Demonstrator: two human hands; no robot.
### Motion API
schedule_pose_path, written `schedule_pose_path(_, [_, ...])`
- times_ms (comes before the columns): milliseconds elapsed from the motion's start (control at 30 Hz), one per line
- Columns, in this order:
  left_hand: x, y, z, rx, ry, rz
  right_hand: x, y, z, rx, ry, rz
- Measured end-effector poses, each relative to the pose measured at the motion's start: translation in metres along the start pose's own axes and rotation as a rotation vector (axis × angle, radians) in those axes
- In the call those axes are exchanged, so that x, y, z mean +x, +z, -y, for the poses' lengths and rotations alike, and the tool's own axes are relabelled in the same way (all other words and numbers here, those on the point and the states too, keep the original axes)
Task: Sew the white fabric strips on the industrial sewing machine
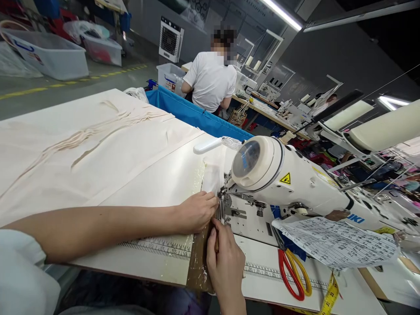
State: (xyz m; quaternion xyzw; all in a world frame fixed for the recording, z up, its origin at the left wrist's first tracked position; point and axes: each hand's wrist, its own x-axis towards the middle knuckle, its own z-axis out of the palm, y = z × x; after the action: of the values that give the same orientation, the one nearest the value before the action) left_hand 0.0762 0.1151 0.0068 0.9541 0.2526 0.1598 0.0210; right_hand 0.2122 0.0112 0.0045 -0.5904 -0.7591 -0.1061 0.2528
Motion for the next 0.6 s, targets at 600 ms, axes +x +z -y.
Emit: schedule_pose_path(600, [-0.001, 0.003, 0.008, -0.042, -0.051, -0.05, 0.0, 0.006, 0.011, -0.29, 0.006, -0.028])
